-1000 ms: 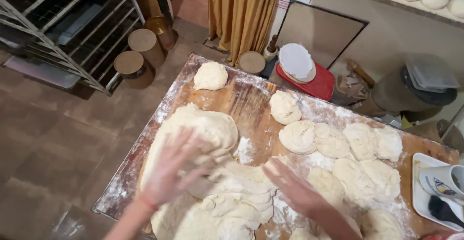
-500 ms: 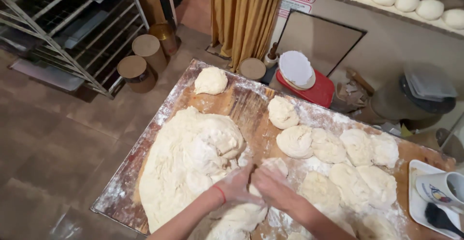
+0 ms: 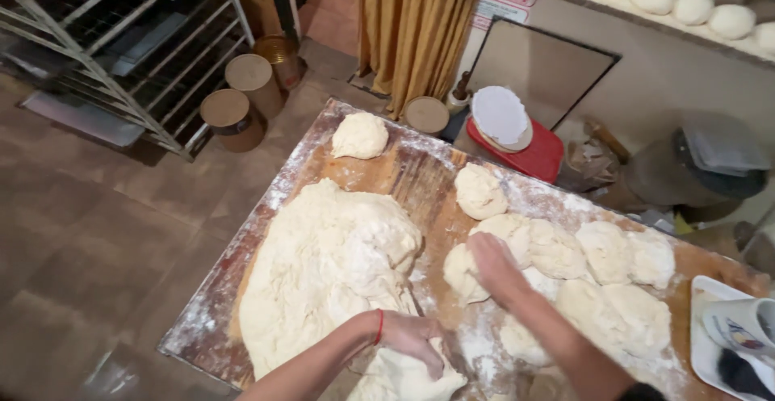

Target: Shaping and weighing portions of bread dough on a floured workbench.

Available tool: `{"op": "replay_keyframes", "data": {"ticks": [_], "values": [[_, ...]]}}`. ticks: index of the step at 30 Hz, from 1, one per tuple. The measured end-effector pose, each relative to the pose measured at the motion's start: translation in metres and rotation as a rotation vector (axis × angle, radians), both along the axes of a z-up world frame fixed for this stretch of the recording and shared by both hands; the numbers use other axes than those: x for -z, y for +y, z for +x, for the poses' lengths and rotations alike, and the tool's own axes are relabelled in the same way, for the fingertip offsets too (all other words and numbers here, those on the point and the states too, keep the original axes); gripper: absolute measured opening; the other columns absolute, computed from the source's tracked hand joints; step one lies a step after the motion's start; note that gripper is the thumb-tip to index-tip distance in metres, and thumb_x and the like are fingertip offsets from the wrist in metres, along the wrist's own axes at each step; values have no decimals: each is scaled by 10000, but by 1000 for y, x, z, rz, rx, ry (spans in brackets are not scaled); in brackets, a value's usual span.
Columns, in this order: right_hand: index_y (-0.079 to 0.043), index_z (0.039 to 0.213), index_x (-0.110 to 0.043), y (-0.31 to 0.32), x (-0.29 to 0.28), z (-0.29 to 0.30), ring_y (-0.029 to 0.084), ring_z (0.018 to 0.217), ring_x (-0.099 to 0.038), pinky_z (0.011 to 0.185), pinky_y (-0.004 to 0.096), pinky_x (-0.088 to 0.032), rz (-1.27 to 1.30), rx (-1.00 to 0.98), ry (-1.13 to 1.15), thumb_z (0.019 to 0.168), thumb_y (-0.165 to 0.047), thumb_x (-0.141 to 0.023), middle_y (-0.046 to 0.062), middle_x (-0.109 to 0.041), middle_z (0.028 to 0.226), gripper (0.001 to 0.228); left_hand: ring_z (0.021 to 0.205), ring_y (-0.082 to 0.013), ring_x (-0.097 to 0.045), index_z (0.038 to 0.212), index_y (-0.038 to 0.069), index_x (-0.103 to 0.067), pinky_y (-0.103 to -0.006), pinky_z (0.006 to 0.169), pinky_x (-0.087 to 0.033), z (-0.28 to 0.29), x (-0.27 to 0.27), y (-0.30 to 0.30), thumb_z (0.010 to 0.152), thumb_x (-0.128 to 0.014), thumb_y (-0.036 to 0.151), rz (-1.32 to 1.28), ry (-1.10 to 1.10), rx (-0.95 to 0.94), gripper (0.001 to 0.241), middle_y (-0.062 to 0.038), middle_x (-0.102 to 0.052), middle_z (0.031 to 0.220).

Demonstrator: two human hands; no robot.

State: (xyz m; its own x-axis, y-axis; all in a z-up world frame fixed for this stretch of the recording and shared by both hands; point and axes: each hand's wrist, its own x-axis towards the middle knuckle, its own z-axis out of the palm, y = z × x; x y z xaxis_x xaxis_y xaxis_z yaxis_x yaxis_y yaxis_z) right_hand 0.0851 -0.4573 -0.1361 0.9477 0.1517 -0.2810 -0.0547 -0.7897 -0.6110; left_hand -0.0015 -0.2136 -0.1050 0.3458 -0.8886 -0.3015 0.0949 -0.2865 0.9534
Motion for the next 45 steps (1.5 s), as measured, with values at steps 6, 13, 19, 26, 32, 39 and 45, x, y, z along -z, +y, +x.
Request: {"op": "replay_keyframes", "data": {"ticks": [6,13,19,26,32,39,45], "values": [[7,1527,-214,33,-124,-28,493,1374,-454,1084,555,-343,162,-515,-202,702,-178,-862,336,-361,1488,1065,1060,-384,-691,1414,127,-621,-431,993,-517,-22,-45,-13,850,-680,473,202,-592,-59,665,-208,-732,1159],[-171,1387,-531,5,-78,-38,488,1289,-490,998,491,-436,-215,-580,-310,653,-197,-881,288,-485,1446,814,1093,-369,-680,1438,111,-596,-482,1049,-478,-57,6,-25,839,-706,511,231,-983,53,728,-176,-743,1097],[-141,1046,-759,7,-208,-4,236,900,-782,825,380,-625,37,-7,-175,615,-125,-755,100,-787,991,431,1398,-384,-492,1154,135,-706,-474,1020,-474,-61,-38,-5,758,-772,440,93,-1110,-101,504,-237,-527,1524],[-109,1542,-420,60,-233,76,304,1152,-654,995,400,-508,225,-90,-630,675,-204,-812,189,-661,1303,956,1227,-378,-608,1530,169,-550,-493,1046,-480,-66,-1,-17,950,-568,201,42,-1158,-230,581,-204,-638,1267],[-60,1508,-442,70,-68,139,456,1370,-453,1142,501,-358,-37,-169,-431,715,-353,-864,200,-561,1468,945,1191,-348,-651,1363,110,-622,-466,1050,-492,-68,33,-18,972,-537,174,48,-1257,-306,406,-167,-665,1202],[-34,1375,-620,2,-114,36,429,1350,-497,1146,487,-379,-174,-89,-845,820,-224,-750,252,-537,1474,601,1159,-346,-643,1255,55,-652,-457,1031,-492,-61,17,-13,844,-684,260,-8,-1168,-324,461,-165,-662,1190],[-88,1206,-725,-240,-129,-142,313,1128,-659,995,425,-527,-510,436,-703,1000,-278,-667,147,-697,1205,286,1217,-438,-583,1480,61,-537,-510,1047,-466,-45,18,-5,811,-781,410,-75,-966,-229,793,-248,-578,1352]]}}
